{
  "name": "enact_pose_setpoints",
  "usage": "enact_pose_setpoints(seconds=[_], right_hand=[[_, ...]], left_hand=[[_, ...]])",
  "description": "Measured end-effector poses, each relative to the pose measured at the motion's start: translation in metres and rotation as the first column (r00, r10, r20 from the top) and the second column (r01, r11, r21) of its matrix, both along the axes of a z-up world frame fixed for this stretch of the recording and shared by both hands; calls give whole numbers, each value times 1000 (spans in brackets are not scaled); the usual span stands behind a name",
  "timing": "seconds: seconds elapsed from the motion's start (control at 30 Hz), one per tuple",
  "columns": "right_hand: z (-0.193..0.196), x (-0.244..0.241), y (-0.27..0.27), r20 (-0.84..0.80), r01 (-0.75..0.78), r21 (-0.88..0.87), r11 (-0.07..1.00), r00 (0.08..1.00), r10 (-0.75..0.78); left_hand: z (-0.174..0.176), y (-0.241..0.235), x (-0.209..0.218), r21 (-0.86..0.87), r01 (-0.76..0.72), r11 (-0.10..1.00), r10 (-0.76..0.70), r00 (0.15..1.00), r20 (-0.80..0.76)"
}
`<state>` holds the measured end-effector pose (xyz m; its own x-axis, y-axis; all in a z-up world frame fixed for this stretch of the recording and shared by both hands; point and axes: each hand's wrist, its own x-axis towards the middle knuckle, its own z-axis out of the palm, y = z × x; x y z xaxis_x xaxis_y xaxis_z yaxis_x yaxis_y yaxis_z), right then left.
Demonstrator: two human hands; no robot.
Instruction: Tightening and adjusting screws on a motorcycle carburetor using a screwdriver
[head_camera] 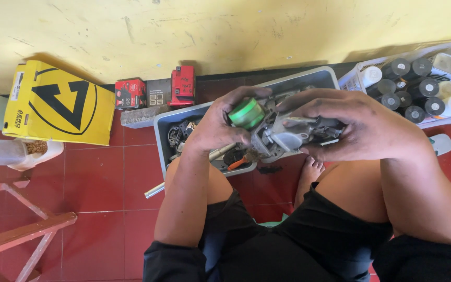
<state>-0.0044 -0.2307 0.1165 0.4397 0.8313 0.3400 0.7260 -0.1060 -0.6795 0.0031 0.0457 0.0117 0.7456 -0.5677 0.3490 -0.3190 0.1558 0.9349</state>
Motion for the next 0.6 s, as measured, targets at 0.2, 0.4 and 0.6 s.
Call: enact_pose_setpoints(seconds=[0.2, 0.4, 0.6], right_hand=[[-11, -1, -3, 14, 161, 7, 987, 987, -161], [-19, 3, -4, -1, 188, 18, 982, 982, -188], [-12, -3, 3, 81, 151, 33, 988, 985, -154]], left_hand=[[-7, -7, 2, -57, -64, 996, 65, 998, 21], [-7, -5, 2, -56, -82, 995, 85, 995, 57], [-3, -6, -3, -30, -105, 994, 106, 993, 58]])
